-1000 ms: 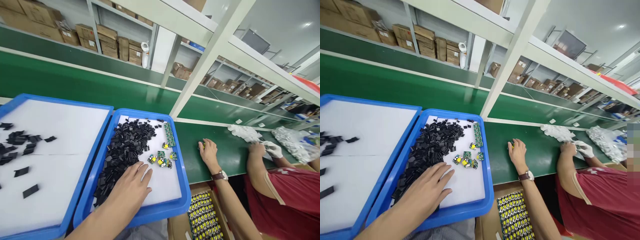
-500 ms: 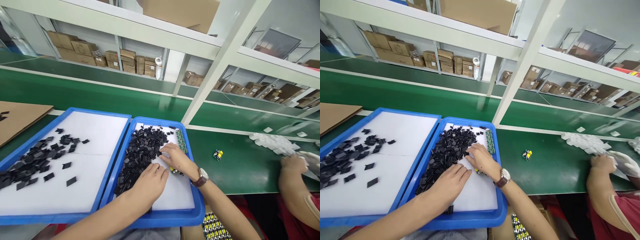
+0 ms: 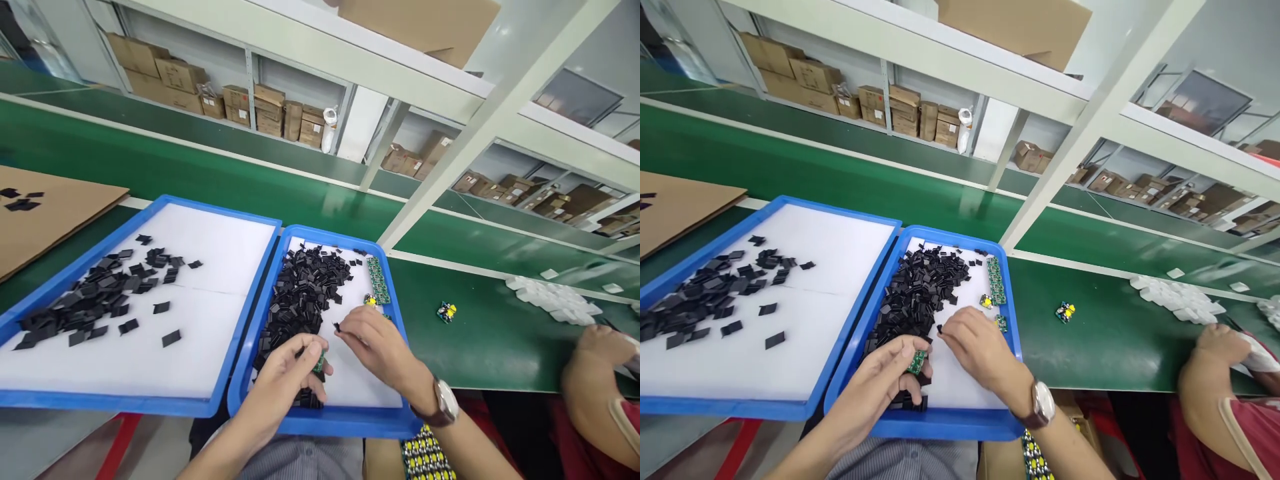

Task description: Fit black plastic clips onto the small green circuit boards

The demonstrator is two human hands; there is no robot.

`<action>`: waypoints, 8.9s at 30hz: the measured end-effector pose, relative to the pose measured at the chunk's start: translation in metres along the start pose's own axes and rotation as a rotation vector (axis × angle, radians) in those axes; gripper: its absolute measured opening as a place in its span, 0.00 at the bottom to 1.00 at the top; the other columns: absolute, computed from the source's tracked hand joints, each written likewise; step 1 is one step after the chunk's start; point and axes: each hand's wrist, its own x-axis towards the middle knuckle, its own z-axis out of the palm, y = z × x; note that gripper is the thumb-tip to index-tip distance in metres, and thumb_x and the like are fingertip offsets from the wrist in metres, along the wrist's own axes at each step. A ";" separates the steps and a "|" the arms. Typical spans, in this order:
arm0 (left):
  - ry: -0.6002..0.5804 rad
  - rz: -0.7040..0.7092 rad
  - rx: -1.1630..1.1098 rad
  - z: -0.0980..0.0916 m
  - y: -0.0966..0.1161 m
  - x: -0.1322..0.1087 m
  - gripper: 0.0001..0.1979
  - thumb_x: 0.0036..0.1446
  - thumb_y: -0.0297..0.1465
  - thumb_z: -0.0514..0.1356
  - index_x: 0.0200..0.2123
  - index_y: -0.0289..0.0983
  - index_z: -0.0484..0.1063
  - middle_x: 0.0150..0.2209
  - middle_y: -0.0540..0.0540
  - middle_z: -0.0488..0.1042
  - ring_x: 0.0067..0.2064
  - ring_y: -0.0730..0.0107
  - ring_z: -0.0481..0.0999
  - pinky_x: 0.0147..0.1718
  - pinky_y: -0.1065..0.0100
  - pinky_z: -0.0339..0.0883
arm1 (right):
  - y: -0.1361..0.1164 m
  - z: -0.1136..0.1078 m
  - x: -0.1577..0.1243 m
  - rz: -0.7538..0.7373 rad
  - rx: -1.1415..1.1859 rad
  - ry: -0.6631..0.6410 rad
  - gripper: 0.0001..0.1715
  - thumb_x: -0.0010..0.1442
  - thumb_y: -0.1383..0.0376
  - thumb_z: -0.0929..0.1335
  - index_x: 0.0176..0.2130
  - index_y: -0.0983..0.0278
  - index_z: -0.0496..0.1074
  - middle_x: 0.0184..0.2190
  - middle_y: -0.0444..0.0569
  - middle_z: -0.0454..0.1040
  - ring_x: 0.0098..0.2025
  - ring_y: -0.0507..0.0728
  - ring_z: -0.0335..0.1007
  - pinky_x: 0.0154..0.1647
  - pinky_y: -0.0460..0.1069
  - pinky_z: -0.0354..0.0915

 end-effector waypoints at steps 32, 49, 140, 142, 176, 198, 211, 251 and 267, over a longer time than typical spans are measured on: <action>-0.038 0.165 0.195 0.018 -0.018 -0.016 0.14 0.68 0.33 0.64 0.56 0.47 0.79 0.56 0.44 0.74 0.43 0.70 0.81 0.44 0.68 0.80 | -0.073 0.044 -0.055 0.595 0.951 0.701 0.11 0.66 0.71 0.73 0.42 0.55 0.83 0.40 0.47 0.82 0.46 0.54 0.79 0.49 0.47 0.76; -0.029 0.112 0.257 0.006 -0.016 -0.019 0.19 0.68 0.34 0.65 0.61 0.45 0.74 0.55 0.42 0.78 0.55 0.59 0.80 0.54 0.64 0.77 | -0.081 0.035 -0.064 0.579 0.739 0.563 0.17 0.68 0.75 0.71 0.48 0.55 0.81 0.37 0.47 0.79 0.40 0.55 0.76 0.40 0.49 0.72; -0.423 0.549 1.858 0.045 0.016 0.059 0.32 0.57 0.22 0.70 0.64 0.39 0.69 0.61 0.33 0.74 0.57 0.41 0.78 0.50 0.45 0.79 | 0.152 -0.088 -0.136 0.978 -0.171 0.564 0.17 0.71 0.56 0.70 0.50 0.66 0.76 0.48 0.52 0.79 0.45 0.59 0.78 0.49 0.58 0.75; -0.428 0.580 1.848 0.053 0.011 0.071 0.34 0.56 0.19 0.69 0.64 0.41 0.67 0.60 0.33 0.73 0.55 0.41 0.79 0.47 0.46 0.79 | 0.144 -0.081 -0.122 0.888 -0.168 0.543 0.21 0.70 0.52 0.69 0.49 0.67 0.78 0.48 0.58 0.79 0.47 0.63 0.77 0.51 0.61 0.73; 0.095 0.616 1.028 0.004 -0.002 0.007 0.23 0.70 0.33 0.61 0.66 0.41 0.65 0.59 0.38 0.74 0.51 0.59 0.80 0.51 0.56 0.80 | -0.006 -0.002 -0.001 0.212 0.094 0.119 0.05 0.68 0.69 0.71 0.43 0.61 0.79 0.40 0.52 0.81 0.45 0.61 0.78 0.49 0.56 0.74; 0.008 1.190 1.208 0.020 -0.005 0.003 0.18 0.62 0.16 0.62 0.52 0.36 0.76 0.44 0.38 0.81 0.47 0.57 0.81 0.43 0.56 0.82 | -0.065 0.036 -0.056 0.736 1.198 0.498 0.09 0.58 0.63 0.80 0.40 0.59 0.82 0.37 0.46 0.79 0.38 0.54 0.79 0.41 0.48 0.78; -0.285 0.546 1.554 0.027 -0.015 0.006 0.16 0.67 0.30 0.63 0.57 0.37 0.73 0.50 0.40 0.81 0.52 0.51 0.79 0.52 0.48 0.78 | -0.055 0.017 -0.097 0.880 0.849 0.768 0.07 0.63 0.65 0.76 0.43 0.57 0.84 0.36 0.49 0.86 0.36 0.59 0.86 0.40 0.53 0.83; -0.101 0.174 0.170 -0.001 -0.019 -0.013 0.17 0.60 0.26 0.71 0.51 0.47 0.84 0.55 0.43 0.78 0.55 0.62 0.81 0.53 0.66 0.78 | -0.092 0.039 -0.056 0.629 0.733 0.532 0.11 0.67 0.73 0.71 0.44 0.58 0.80 0.34 0.46 0.77 0.36 0.55 0.74 0.37 0.49 0.70; -0.037 0.280 0.339 0.003 -0.022 -0.012 0.17 0.59 0.26 0.71 0.49 0.49 0.84 0.48 0.46 0.77 0.38 0.75 0.80 0.40 0.73 0.80 | -0.084 0.048 -0.057 0.665 0.817 0.484 0.08 0.67 0.71 0.72 0.41 0.58 0.80 0.33 0.44 0.75 0.35 0.53 0.73 0.37 0.49 0.69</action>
